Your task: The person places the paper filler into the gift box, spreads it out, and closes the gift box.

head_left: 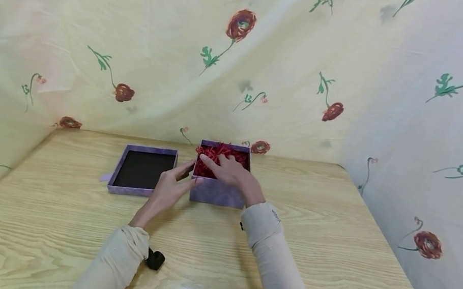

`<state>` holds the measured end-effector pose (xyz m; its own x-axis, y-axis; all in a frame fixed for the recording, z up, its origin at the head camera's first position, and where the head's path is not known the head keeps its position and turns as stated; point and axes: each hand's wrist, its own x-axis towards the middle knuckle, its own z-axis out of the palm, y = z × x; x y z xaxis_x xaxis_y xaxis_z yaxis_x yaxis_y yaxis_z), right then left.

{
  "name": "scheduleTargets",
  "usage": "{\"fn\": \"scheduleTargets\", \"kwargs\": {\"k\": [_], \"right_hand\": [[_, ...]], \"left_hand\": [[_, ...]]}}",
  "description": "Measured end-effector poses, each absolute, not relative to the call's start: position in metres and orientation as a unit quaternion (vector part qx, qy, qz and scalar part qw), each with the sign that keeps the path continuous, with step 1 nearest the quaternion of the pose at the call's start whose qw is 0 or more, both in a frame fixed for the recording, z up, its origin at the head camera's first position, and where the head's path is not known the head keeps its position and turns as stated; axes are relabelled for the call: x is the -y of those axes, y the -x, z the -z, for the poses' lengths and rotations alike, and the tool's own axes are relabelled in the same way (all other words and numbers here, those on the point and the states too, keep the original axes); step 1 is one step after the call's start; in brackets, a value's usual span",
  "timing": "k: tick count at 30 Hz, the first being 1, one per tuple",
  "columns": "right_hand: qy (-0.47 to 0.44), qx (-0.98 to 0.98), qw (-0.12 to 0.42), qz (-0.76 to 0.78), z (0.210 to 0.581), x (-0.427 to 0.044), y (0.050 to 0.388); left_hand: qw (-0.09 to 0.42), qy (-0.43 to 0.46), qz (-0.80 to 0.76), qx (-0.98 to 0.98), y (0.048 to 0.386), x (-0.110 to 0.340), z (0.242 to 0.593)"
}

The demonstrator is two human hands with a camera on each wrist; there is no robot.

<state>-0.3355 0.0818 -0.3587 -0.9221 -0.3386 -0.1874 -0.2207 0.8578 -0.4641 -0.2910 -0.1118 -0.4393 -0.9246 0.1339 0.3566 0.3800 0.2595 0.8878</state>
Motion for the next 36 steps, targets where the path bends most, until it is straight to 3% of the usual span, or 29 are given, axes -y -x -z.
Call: {"fn": "scheduleTargets", "kwargs": {"k": [5, 11, 14, 20, 28, 36], "right_hand": [[0.142, -0.960, 0.127, 0.204, 0.353, -0.082, 0.331], [0.144, -0.977, 0.024, 0.156, 0.338, -0.077, 0.320], [0.175, -0.973, 0.001, 0.149, 0.335, -0.075, 0.322], [0.254, -0.959, 0.049, 0.113, 0.346, -0.070, 0.337], [0.288, -0.940, 0.136, 0.123, 0.363, -0.073, 0.359], [0.321, -0.929, 0.138, 0.125, 0.366, -0.076, 0.372]], "left_hand": [[0.110, 0.164, 0.580, 0.791, 0.289, 0.112, 0.438], [0.108, 0.171, 0.582, 0.788, 0.290, 0.111, 0.437], [0.110, 0.170, 0.586, 0.785, 0.291, 0.111, 0.437], [0.107, 0.173, 0.591, 0.781, 0.289, 0.112, 0.438], [0.103, 0.173, 0.587, 0.784, 0.288, 0.112, 0.437], [0.101, 0.167, 0.590, 0.783, 0.288, 0.112, 0.438]]}}
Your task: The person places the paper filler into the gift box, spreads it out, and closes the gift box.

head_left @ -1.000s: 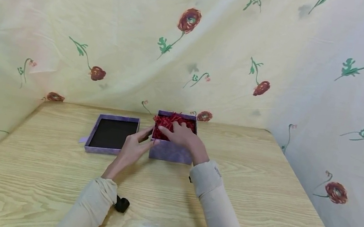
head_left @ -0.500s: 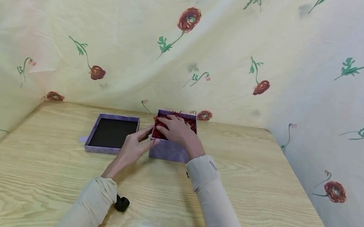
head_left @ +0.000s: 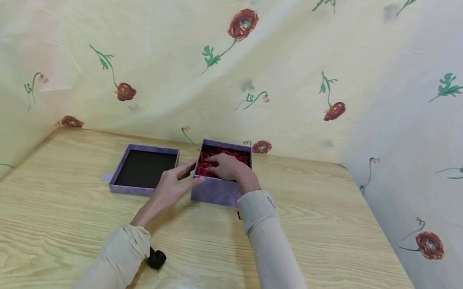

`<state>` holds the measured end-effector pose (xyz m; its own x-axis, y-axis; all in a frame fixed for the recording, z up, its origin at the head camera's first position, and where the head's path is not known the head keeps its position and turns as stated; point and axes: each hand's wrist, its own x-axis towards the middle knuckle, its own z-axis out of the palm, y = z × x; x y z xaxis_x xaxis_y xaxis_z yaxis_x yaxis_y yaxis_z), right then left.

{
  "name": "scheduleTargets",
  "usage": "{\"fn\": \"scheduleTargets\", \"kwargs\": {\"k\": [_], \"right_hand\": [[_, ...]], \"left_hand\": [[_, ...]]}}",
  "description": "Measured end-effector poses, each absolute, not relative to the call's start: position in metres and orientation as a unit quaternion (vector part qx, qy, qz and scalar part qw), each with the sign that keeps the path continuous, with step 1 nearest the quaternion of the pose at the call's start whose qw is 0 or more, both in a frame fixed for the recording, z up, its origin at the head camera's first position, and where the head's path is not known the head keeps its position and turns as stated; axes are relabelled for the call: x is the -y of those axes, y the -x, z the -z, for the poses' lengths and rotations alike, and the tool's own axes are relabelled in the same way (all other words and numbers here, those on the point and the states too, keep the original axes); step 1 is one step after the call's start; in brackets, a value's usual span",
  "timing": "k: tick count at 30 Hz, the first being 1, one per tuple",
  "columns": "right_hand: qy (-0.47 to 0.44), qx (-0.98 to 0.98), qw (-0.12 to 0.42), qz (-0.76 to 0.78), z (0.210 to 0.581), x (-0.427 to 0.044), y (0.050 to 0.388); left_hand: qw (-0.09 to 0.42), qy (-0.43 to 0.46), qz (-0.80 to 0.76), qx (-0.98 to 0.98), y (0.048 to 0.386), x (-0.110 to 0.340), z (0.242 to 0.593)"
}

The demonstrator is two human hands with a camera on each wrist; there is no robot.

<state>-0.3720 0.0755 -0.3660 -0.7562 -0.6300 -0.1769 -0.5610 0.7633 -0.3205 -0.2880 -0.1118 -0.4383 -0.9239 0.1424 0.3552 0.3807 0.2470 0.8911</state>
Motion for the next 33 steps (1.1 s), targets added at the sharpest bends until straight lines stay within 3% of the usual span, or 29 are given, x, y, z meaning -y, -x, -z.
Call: {"fn": "scheduleTargets", "kwargs": {"k": [10, 23, 33], "right_hand": [[0.293, -0.936, 0.082, 0.179, 0.346, -0.084, 0.347], [0.254, -0.940, 0.134, 0.186, 0.351, -0.078, 0.354], [0.247, -0.949, 0.134, 0.141, 0.366, -0.075, 0.370]], "left_hand": [[0.098, 0.171, 0.584, 0.787, 0.287, 0.112, 0.439], [0.097, 0.167, 0.589, 0.785, 0.287, 0.112, 0.440], [0.108, 0.175, 0.594, 0.778, 0.288, 0.112, 0.439]]}}
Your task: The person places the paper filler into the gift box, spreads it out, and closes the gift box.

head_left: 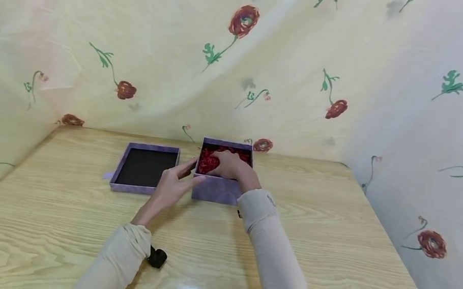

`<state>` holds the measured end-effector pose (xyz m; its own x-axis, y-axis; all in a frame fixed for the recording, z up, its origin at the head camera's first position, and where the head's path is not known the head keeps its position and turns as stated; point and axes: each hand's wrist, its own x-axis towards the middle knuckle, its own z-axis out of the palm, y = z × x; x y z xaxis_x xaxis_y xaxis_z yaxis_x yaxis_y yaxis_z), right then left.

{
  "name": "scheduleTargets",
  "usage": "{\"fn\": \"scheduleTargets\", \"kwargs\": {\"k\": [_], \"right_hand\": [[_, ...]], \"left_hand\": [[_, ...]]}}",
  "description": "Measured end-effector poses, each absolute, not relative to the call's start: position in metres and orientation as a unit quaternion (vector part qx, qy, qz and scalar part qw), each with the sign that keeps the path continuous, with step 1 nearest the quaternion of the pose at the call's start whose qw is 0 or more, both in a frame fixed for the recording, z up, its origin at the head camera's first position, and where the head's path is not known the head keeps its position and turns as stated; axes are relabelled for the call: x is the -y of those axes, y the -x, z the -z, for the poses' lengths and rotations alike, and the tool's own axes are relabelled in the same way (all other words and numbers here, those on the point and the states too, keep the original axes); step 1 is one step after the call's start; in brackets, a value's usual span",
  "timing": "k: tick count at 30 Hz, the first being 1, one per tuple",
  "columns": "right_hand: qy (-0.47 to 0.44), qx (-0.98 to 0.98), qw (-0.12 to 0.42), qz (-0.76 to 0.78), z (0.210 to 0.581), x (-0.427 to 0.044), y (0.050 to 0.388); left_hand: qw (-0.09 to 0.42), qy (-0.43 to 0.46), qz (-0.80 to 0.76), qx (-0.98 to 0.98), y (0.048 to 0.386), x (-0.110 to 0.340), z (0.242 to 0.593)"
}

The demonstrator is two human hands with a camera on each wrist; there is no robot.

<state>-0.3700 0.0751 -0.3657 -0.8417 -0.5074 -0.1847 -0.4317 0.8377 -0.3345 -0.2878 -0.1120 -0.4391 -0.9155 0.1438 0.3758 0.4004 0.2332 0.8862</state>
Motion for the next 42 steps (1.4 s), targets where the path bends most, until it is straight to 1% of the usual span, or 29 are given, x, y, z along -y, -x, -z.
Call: {"fn": "scheduleTargets", "kwargs": {"k": [4, 8, 10, 14, 15, 19, 21, 27, 33, 37, 42], "right_hand": [[0.251, -0.946, 0.135, 0.154, 0.366, -0.078, 0.370], [0.260, -0.936, 0.127, 0.199, 0.352, -0.084, 0.362], [0.266, -0.930, 0.113, 0.228, 0.341, -0.088, 0.355], [0.282, -0.919, 0.064, 0.269, 0.324, -0.100, 0.338], [0.285, -0.916, 0.058, 0.274, 0.321, -0.102, 0.333], [0.292, -0.918, 0.080, 0.257, 0.321, -0.111, 0.320], [0.283, -0.919, 0.108, 0.252, 0.325, -0.113, 0.319], [0.234, -0.920, 0.165, 0.268, 0.339, -0.106, 0.323], [0.224, -0.919, 0.199, 0.258, 0.345, -0.097, 0.327], [0.226, -0.915, 0.194, 0.273, 0.342, -0.100, 0.329], [0.240, -0.900, 0.147, 0.333, 0.330, -0.112, 0.325]], "left_hand": [[0.103, 0.172, 0.593, 0.780, 0.287, 0.113, 0.439], [0.098, 0.169, 0.590, 0.784, 0.287, 0.114, 0.439], [0.096, 0.168, 0.589, 0.784, 0.287, 0.114, 0.439], [0.100, 0.172, 0.588, 0.784, 0.290, 0.113, 0.439], [0.102, 0.174, 0.588, 0.783, 0.290, 0.112, 0.439], [0.108, 0.182, 0.585, 0.783, 0.290, 0.111, 0.438], [0.112, 0.182, 0.584, 0.783, 0.290, 0.111, 0.438], [0.114, 0.172, 0.584, 0.785, 0.289, 0.111, 0.438], [0.109, 0.170, 0.586, 0.785, 0.289, 0.111, 0.438], [0.113, 0.172, 0.584, 0.785, 0.290, 0.111, 0.439], [0.116, 0.175, 0.588, 0.781, 0.290, 0.112, 0.439]]}}
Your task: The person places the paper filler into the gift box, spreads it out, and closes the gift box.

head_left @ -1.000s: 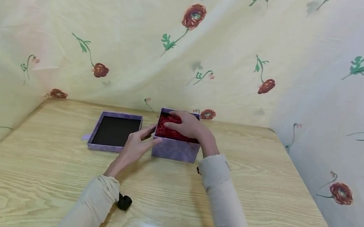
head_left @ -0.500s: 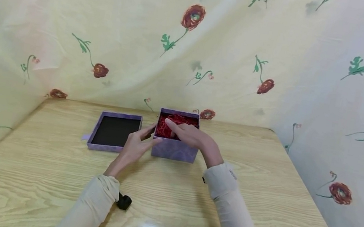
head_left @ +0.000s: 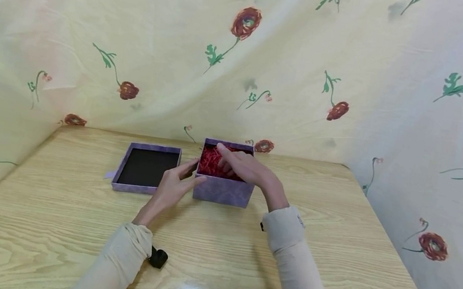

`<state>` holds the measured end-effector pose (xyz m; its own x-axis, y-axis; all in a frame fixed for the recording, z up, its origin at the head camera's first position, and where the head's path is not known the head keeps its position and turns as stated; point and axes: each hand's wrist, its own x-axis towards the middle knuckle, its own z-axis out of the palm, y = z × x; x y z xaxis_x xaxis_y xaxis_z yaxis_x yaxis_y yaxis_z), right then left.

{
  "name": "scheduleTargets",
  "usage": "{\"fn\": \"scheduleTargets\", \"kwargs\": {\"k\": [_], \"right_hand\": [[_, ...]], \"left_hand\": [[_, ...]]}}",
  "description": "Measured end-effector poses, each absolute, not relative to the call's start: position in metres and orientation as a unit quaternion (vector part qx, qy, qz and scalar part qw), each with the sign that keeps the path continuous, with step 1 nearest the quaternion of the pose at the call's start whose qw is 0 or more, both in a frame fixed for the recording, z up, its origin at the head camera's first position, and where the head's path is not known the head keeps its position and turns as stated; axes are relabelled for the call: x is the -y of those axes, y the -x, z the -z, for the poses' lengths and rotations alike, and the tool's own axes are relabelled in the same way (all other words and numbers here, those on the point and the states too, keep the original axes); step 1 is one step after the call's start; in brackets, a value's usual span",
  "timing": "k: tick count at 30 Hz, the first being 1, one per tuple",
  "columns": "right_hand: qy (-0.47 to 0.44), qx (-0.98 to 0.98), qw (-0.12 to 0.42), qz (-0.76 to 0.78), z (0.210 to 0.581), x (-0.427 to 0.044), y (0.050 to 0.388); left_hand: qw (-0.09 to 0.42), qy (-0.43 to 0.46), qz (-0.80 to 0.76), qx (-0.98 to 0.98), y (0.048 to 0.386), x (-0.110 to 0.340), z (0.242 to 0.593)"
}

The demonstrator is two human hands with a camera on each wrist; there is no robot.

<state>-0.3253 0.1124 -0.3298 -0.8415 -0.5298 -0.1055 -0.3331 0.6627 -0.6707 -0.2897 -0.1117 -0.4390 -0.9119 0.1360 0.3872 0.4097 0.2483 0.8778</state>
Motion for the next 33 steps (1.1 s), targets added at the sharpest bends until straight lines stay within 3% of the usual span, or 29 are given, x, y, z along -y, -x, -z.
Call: {"fn": "scheduleTargets", "kwargs": {"k": [5, 8, 10, 17, 33], "right_hand": [[0.249, -0.911, 0.050, 0.326, 0.324, -0.121, 0.317], [0.209, -0.937, -0.036, 0.279, 0.333, -0.124, 0.313], [0.173, -0.949, -0.061, 0.257, 0.343, -0.125, 0.312], [0.165, -0.951, -0.003, 0.263, 0.373, -0.125, 0.321], [0.192, -0.936, -0.004, 0.295, 0.380, -0.129, 0.317]], "left_hand": [[0.110, 0.170, 0.591, 0.781, 0.289, 0.111, 0.436], [0.105, 0.167, 0.589, 0.784, 0.288, 0.111, 0.434], [0.108, 0.168, 0.585, 0.786, 0.288, 0.112, 0.436], [0.106, 0.165, 0.588, 0.785, 0.287, 0.111, 0.438], [0.106, 0.171, 0.579, 0.790, 0.288, 0.112, 0.437]]}}
